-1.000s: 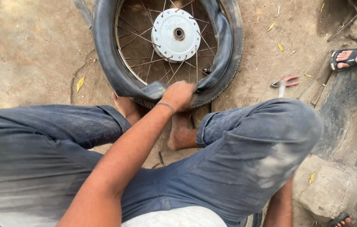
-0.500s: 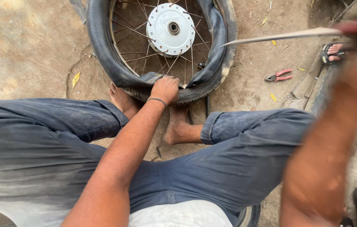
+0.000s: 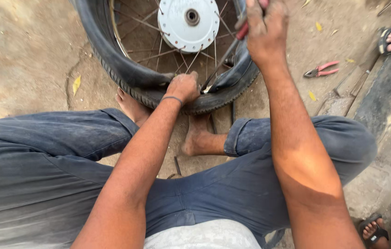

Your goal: The person sits on the ground with a motorcycle wheel and pries the tire off the rim. They use a pry bar and hammer to work the tire bead loose around the rim, then pull the inner tube out from inside the tire and continue separating the tire from the wheel.

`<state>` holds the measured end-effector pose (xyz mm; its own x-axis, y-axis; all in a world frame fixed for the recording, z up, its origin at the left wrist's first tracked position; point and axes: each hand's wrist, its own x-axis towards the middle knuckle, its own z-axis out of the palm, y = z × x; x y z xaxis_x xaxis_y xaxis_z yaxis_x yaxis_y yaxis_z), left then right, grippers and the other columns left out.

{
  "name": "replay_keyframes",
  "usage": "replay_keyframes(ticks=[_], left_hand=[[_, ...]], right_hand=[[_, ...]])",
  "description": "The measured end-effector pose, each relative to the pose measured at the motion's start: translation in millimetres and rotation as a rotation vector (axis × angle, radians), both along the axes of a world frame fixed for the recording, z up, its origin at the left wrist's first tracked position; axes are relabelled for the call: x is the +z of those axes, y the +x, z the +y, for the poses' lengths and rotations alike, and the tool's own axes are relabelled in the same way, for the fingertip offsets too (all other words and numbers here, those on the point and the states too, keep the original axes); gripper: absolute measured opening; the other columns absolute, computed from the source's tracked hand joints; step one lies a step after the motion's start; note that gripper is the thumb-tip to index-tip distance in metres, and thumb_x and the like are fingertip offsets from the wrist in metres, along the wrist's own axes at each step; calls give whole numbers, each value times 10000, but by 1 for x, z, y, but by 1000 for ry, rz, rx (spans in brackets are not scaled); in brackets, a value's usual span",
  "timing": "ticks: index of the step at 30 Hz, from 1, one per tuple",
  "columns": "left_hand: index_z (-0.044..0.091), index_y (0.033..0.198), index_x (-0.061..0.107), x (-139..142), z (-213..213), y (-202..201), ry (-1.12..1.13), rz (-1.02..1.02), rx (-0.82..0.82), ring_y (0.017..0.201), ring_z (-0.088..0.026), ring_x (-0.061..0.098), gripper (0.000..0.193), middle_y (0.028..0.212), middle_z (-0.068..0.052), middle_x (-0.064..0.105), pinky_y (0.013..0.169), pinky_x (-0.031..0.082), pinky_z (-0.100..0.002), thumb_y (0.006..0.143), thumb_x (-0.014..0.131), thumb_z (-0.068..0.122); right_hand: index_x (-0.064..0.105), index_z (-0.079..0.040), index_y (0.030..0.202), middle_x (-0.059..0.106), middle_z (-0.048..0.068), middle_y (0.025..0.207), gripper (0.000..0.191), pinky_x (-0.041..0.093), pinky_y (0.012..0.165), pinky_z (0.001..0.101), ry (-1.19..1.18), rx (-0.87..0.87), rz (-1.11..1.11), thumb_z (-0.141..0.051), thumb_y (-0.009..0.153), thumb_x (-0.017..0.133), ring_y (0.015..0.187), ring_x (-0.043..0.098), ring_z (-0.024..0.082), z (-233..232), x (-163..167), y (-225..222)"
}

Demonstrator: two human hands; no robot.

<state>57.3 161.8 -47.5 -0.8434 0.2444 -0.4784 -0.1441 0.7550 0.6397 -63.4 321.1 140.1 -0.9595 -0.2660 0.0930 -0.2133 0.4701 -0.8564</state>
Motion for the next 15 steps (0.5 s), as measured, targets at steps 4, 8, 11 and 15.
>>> replay_keyframes(ticks=[4, 8, 11, 15], left_hand=[[25, 1107, 676, 9, 2, -8, -49, -58, -63, 1081, -400, 679, 281, 1068, -240, 723, 950, 530, -496, 859, 617, 143], [43, 1095, 740, 18, -1, -19, -106, -163, -160, 1108, -377, 688, 283, 1123, -227, 724, 973, 536, -471, 891, 631, 206], [48, 1084, 764, 20, -8, -25, -123, -234, -221, 1124, -354, 691, 299, 1145, -208, 727, 991, 535, -448, 877, 661, 238], [59, 1070, 780, 16, -13, -25, -128, -250, -236, 1135, -359, 682, 289, 1159, -201, 717, 988, 537, -448, 871, 664, 234]], right_hand=[[643, 4, 966, 688, 72, 716, 354, 584, 535, 276, 146, 6, -78, -238, 1172, 488, 591, 707, 135, -12, -11, -13], [659, -4, 1004, 697, 52, 709, 282, 581, 515, 271, 234, -15, -123, -219, 1129, 527, 574, 701, 126, -28, -34, -29], [645, -13, 1043, 682, 42, 659, 210, 579, 482, 269, 294, -35, -205, -208, 1072, 575, 534, 701, 126, -55, -55, -28], [558, 12, 1018, 671, 64, 713, 211, 570, 467, 288, 244, 30, -205, -172, 1057, 655, 569, 712, 136, -78, -54, -9]])
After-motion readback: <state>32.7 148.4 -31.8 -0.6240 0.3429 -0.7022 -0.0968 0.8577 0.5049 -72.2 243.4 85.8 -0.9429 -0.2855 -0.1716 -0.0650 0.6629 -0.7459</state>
